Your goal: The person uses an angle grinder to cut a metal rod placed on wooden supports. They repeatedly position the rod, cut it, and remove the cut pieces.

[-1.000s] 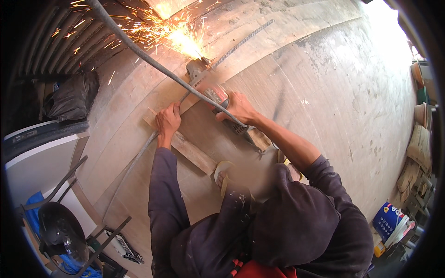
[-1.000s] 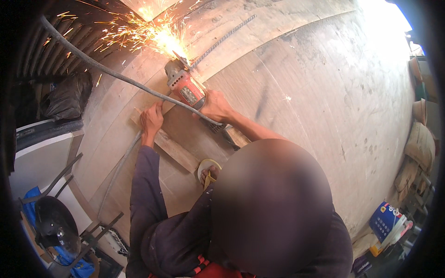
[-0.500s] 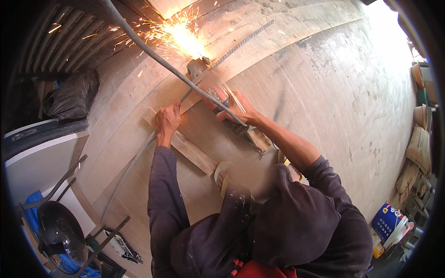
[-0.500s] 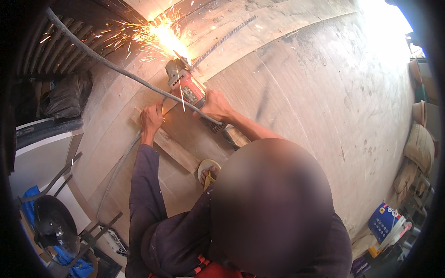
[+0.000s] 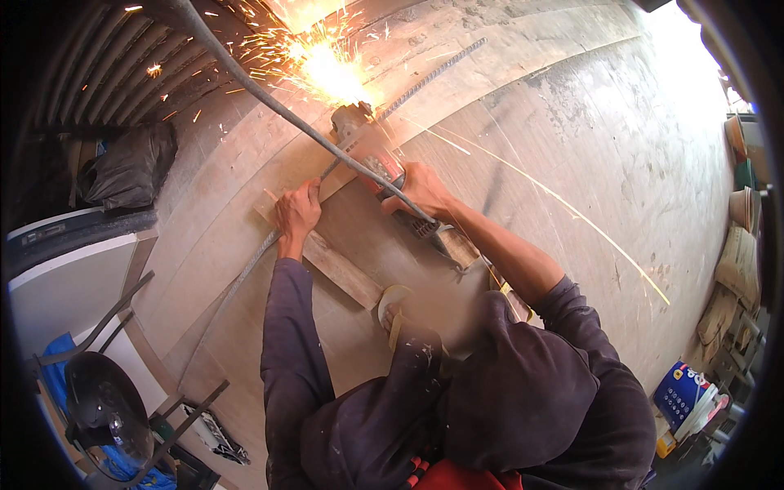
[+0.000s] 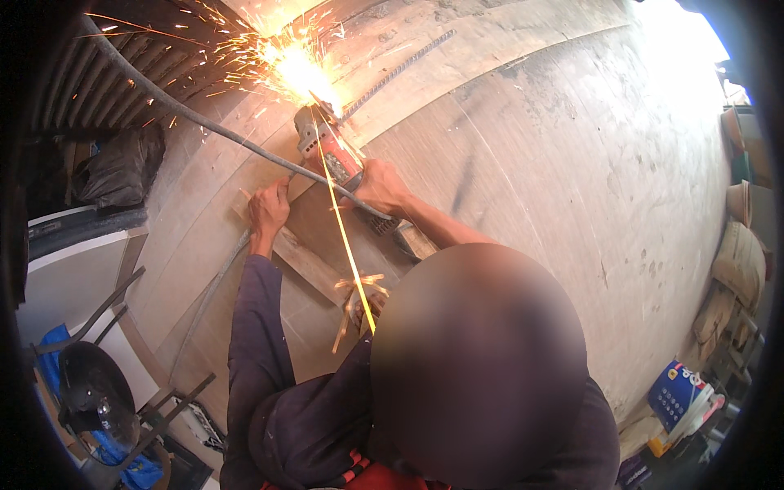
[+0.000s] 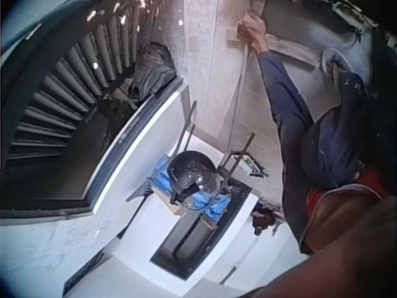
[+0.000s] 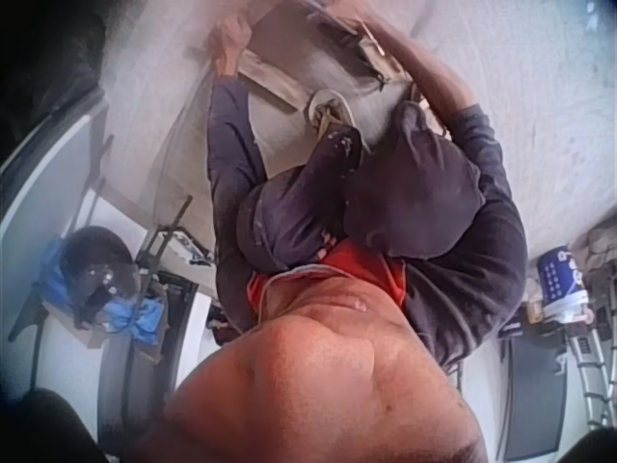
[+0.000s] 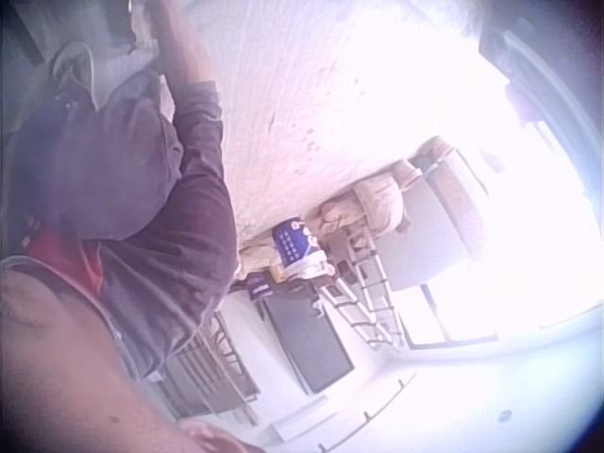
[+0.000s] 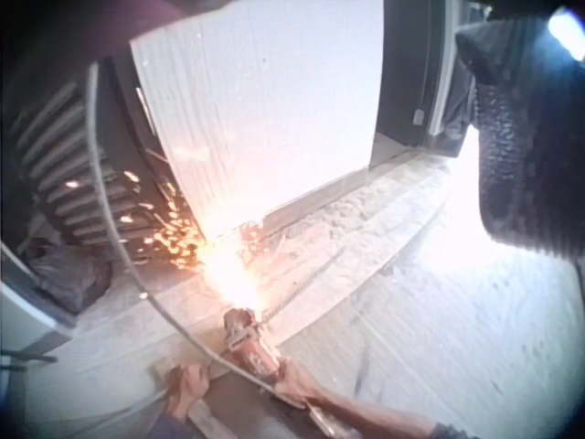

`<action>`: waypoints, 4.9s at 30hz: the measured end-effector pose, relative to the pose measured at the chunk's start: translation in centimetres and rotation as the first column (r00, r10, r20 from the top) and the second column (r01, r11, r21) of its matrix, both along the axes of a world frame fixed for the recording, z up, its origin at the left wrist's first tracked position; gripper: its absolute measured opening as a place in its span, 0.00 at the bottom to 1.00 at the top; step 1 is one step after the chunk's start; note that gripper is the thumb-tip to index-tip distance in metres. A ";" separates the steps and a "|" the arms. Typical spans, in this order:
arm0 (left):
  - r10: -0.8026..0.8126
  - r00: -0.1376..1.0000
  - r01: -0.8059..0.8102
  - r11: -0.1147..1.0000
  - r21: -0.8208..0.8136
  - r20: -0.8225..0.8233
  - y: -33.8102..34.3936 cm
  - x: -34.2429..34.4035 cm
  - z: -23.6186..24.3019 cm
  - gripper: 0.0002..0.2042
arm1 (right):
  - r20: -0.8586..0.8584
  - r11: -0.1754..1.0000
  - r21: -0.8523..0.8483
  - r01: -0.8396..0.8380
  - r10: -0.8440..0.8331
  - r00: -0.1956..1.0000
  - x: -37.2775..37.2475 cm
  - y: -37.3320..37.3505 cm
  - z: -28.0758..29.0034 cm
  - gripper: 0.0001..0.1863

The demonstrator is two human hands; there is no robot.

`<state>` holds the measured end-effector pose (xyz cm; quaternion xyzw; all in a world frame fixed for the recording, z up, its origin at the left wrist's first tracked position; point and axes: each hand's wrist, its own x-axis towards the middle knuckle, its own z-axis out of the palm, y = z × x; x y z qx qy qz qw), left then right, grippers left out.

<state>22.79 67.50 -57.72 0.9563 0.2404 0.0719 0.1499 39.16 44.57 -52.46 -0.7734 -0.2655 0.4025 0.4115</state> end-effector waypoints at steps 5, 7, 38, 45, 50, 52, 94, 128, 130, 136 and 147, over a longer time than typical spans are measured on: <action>-0.007 1.000 0.006 1.000 0.029 0.014 -0.3 0.1 0.2 0.24 | -0.014 1.000 0.004 0.004 -0.004 1.000 0.1 0.0 0.2 0.31; -0.003 1.000 0.003 1.000 0.031 -0.021 -0.4 0.1 0.5 0.23 | -0.016 0.999 0.029 0.019 -0.018 1.000 0.0 0.1 0.2 0.30; -0.029 0.997 0.032 0.999 0.033 -0.075 -0.4 0.4 1.1 0.26 | -0.038 0.999 0.038 0.025 -0.024 0.999 0.3 0.5 -0.6 0.25; 0.007 0.993 -0.007 1.000 -0.001 -0.114 -0.6 0.4 1.5 0.24 | -0.062 1.000 0.010 0.001 0.000 0.998 0.4 0.6 -0.6 0.28; 0.012 0.995 -0.015 0.999 -0.028 -0.094 -0.5 0.5 1.5 0.22 | 0.013 0.997 0.072 0.007 -0.008 1.000 0.2 0.5 -1.1 0.28; 0.010 0.995 -0.013 0.999 -0.032 -0.104 -0.4 0.4 1.4 0.21 | -0.013 0.997 0.077 -0.007 0.008 1.000 0.2 0.5 -0.8 0.27; -0.029 0.977 0.009 0.996 -0.093 -0.213 1.2 0.4 0.8 0.21 | 0.037 0.994 0.105 0.034 -0.038 0.999 -0.3 0.0 0.9 0.33; -0.023 0.992 0.008 0.992 -0.122 -0.126 1.1 0.8 1.1 0.29 | 0.049 0.997 0.044 0.071 -0.073 0.996 -0.6 0.3 0.0 0.27; -0.026 0.993 0.011 0.991 -0.130 -0.116 1.1 0.8 1.0 0.29 | 0.045 0.996 0.060 0.072 -0.074 0.996 -0.7 0.2 -0.2 0.27; -0.026 0.991 0.009 0.991 -0.130 -0.131 1.0 0.9 1.5 0.28 | 0.013 0.996 0.048 0.071 -0.072 0.997 -0.7 0.3 -0.2 0.27; -0.008 0.991 -0.012 0.989 -0.145 -0.135 1.0 0.6 1.6 0.29 | -0.006 0.997 0.060 0.051 -0.051 0.999 -0.4 -0.1 0.5 0.30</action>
